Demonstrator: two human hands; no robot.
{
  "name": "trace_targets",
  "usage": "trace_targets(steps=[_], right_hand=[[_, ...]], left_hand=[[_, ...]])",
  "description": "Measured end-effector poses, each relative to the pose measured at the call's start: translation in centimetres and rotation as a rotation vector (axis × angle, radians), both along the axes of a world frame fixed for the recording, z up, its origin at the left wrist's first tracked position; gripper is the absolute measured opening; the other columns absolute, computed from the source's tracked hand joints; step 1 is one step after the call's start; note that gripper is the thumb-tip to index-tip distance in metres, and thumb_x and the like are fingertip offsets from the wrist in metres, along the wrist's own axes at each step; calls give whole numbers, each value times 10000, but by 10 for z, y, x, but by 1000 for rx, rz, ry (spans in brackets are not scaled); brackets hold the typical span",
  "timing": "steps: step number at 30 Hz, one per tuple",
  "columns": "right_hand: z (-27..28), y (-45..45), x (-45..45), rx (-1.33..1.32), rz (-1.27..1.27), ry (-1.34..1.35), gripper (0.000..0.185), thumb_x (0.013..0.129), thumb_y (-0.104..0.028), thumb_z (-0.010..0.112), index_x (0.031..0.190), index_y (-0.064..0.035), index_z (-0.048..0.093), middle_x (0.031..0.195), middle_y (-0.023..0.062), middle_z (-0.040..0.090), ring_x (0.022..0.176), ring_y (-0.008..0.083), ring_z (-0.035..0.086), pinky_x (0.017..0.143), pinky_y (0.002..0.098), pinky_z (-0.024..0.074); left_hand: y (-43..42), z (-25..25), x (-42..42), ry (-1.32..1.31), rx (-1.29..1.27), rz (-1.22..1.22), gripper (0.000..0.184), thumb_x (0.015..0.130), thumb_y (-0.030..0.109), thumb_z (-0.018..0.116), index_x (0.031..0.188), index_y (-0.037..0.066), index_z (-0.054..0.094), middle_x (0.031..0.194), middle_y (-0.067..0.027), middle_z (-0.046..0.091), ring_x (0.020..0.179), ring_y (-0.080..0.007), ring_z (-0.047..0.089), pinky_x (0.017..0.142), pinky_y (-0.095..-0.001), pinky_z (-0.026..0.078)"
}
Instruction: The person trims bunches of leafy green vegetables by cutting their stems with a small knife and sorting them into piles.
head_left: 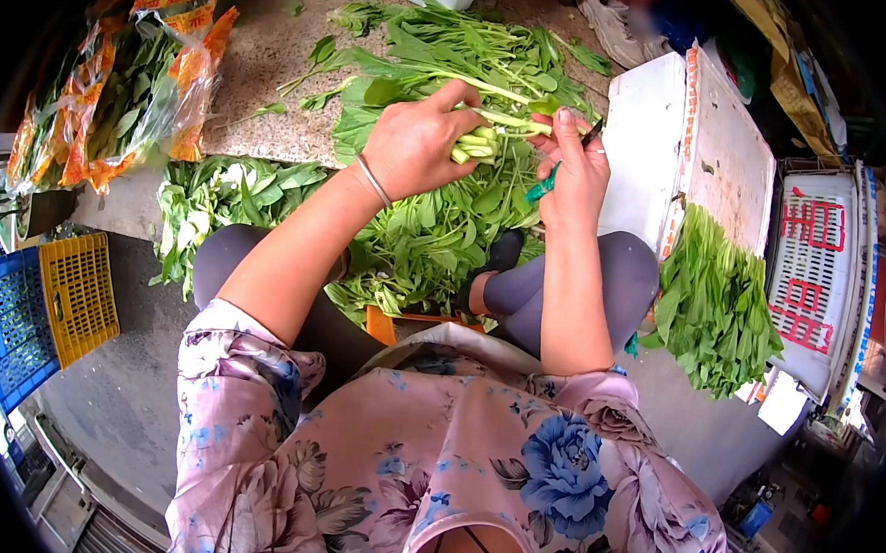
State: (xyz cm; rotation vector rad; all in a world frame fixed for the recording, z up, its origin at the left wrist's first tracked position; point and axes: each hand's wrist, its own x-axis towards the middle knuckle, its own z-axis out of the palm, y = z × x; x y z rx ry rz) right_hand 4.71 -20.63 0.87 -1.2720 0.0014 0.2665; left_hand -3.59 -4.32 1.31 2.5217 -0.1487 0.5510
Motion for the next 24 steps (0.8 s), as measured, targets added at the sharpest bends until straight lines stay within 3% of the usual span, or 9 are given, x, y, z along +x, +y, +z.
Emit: trace_targets(steps=[7,13,15,16,17,19,20,22,24], right_hand=[[-2,2,-4,-151,63,-157,236,811,-179,648,937,1,561,744,52,610,603,109,613,379,163,321],[4,-2,0,-129,126,-141,237,806,-162,650,944,12,567,736,72,618,606,120,616,386,171,333],[5,-2,3,-141,131,-132,258,814,-196,642,945,13,568,738,80,621,601,120,614,389,175,336],[5,-3,4,-153,136,-123,283,821,-231,635,945,15,569,740,87,625,597,120,613,392,178,340],[6,-2,5,-153,133,-123,283,821,-231,635,945,15,569,740,87,625,597,120,613,392,178,340],[7,-2,5,-186,80,0,395,859,-364,561,980,12,563,686,55,601,518,85,555,396,178,333],[6,-5,5,-185,78,2,395,859,-364,561,980,12,563,686,55,601,518,85,555,396,178,333],[4,-14,6,-304,223,62,520,877,-464,478,1075,14,534,638,15,552,465,50,446,412,177,321],[0,-14,0,-277,302,83,545,883,-475,456,1115,15,514,640,5,531,476,42,413,429,176,321]], left_hand=[[-2,0,2,26,-45,40,306,605,193,702,890,110,626,993,-33,513,725,-251,595,647,-359,497],[1,-8,3,27,-70,116,332,580,160,686,901,96,629,1100,-51,531,793,-241,605,656,-345,503],[3,-14,5,85,-135,85,354,567,161,675,906,71,630,1090,-83,553,795,-264,602,684,-343,502],[4,-17,7,17,-149,53,329,605,145,683,906,27,620,952,-87,608,744,-228,617,688,-310,499],[7,-20,8,16,-149,51,329,605,145,683,906,27,620,952,-87,608,744,-228,617,688,-310,499],[9,-18,8,428,-648,34,324,614,178,708,874,7,617,868,-107,623,683,-193,611,666,-288,499],[8,-16,8,507,-913,29,301,630,131,720,874,-6,608,783,-85,629,662,-148,595,648,-269,497],[12,-10,7,595,-1077,44,310,627,105,723,889,-7,602,794,-79,630,674,-153,600,643,-276,502],[17,-11,6,687,-1246,70,365,616,67,731,936,-23,579,804,-87,631,679,-167,606,627,-293,512]])
